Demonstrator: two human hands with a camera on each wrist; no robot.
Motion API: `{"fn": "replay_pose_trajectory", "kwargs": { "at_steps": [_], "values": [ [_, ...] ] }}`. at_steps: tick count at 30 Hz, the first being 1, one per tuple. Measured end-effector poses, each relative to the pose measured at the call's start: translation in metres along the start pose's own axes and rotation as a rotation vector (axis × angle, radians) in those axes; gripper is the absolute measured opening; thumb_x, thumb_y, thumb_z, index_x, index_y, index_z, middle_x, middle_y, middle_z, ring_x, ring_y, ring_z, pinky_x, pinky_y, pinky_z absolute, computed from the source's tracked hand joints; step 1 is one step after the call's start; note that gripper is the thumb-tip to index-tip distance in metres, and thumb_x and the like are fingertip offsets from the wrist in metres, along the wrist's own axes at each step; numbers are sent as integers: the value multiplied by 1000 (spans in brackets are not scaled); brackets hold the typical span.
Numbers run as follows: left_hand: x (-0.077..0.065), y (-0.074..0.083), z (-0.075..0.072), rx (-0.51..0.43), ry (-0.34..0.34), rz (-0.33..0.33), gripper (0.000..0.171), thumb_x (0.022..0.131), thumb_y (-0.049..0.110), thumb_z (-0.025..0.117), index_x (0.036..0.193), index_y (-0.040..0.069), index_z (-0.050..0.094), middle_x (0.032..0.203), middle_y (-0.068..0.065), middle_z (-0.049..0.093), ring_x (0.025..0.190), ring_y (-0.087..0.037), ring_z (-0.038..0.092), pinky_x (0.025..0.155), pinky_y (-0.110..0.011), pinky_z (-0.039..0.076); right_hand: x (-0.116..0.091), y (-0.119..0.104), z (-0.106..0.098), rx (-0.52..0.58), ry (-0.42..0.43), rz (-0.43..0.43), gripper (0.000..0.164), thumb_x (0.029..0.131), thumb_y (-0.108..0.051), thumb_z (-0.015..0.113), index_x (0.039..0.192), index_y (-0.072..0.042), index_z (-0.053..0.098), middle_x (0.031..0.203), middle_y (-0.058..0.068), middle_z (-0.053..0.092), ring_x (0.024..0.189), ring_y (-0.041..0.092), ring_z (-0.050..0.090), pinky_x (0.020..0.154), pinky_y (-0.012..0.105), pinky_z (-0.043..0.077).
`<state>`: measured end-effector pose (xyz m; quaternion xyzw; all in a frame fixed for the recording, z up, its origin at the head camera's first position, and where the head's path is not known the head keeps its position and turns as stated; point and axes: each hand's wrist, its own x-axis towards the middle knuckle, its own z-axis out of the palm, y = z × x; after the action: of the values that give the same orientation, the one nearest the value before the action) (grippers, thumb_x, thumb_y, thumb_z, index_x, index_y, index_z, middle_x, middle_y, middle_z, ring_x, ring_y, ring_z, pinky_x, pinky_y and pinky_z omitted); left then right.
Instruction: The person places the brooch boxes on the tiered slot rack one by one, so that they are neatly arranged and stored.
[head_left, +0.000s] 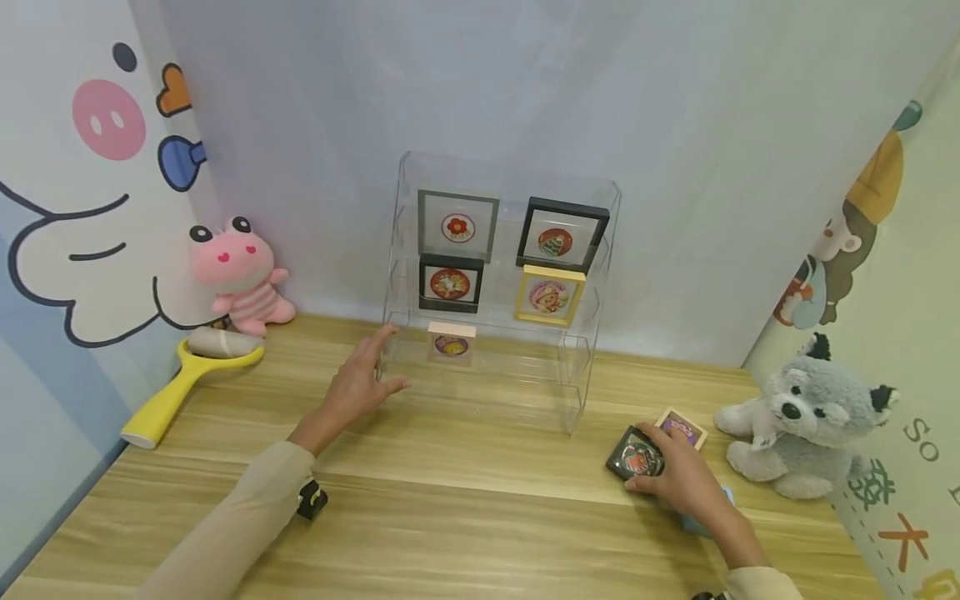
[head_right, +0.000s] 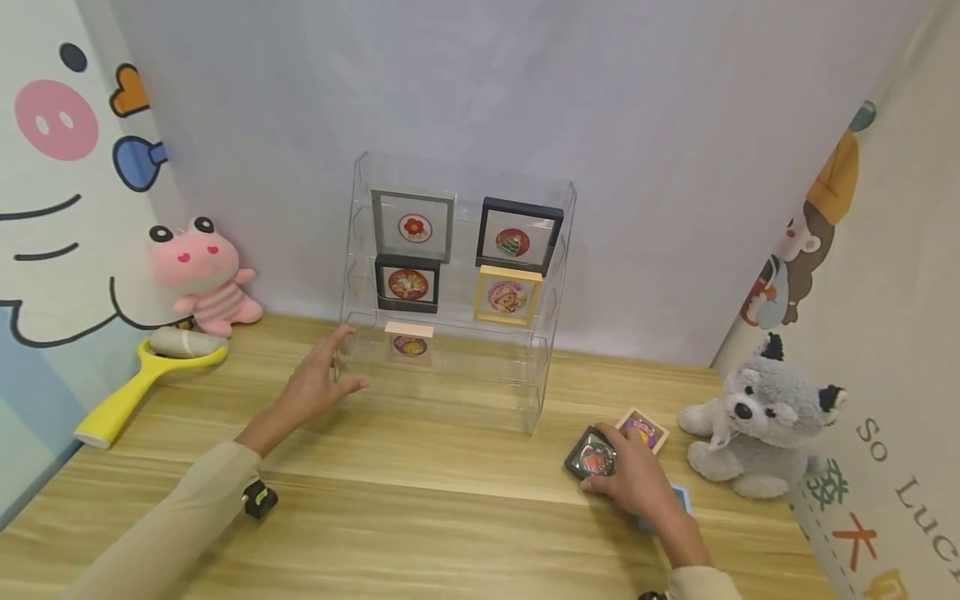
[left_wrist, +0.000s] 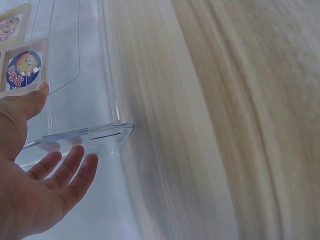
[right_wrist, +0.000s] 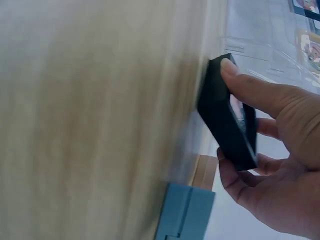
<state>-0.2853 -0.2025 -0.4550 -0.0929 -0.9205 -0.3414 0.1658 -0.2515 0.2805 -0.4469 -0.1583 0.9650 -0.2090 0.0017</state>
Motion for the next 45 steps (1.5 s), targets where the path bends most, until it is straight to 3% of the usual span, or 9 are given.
{"fn": "replay_pose_trajectory", "kwargs": {
  "at_steps": [3,7,14,20,30,37,45],
  "values": [
    [0,0,-1,2,-4,-3,84,82,22,83,149,16,33,125,-25,53,95,-34,57,72,-51,52,1,-1,3,-17,42,-10,88,68,-30,91,141,-1,51,112,24,50,90,27,54,77,47,51],
    [1,1,-1,0,-11,-9,85,82,22,83,150,16,33,124,-25,53,94,-34,57,72,-50,52,1,-1,7,-11,65,-16,87,68,-25,92,142,-5,51,108,23,47,86,26,50,72,41,49],
    [0,2,-2,-8,-17,-17,86,81,20,84,150,16,34,118,-24,54,89,-31,54,69,-47,51,-1,-1,10,16,74,-8,83,72,-11,88,144,-10,48,110,30,48,87,30,54,71,43,50],
    [1,2,-2,-11,-13,-18,85,81,19,84,149,16,33,113,-24,54,86,-28,51,67,-43,47,-2,-2,7,84,85,-4,77,74,1,83,142,-10,50,107,26,53,80,22,52,65,28,46],
    [0,2,-1,-9,-10,-17,85,81,19,84,149,17,33,115,-25,54,86,-29,52,66,-43,48,-4,-5,-2,104,142,-109,68,77,8,77,139,-7,52,108,20,60,81,18,54,64,24,48],
    [1,1,-1,-5,-20,-25,86,81,19,84,149,18,33,114,-24,53,87,-29,53,65,-42,48,5,-16,-16,149,291,-250,61,79,17,72,134,-3,54,92,12,56,76,14,57,61,20,53],
    [2,1,-1,-3,-21,-23,86,81,19,84,150,18,32,116,-23,54,88,-30,54,66,-44,49,26,-44,-41,148,418,-339,58,82,17,70,135,-1,54,103,20,60,80,25,63,66,20,56]
  ]
}}
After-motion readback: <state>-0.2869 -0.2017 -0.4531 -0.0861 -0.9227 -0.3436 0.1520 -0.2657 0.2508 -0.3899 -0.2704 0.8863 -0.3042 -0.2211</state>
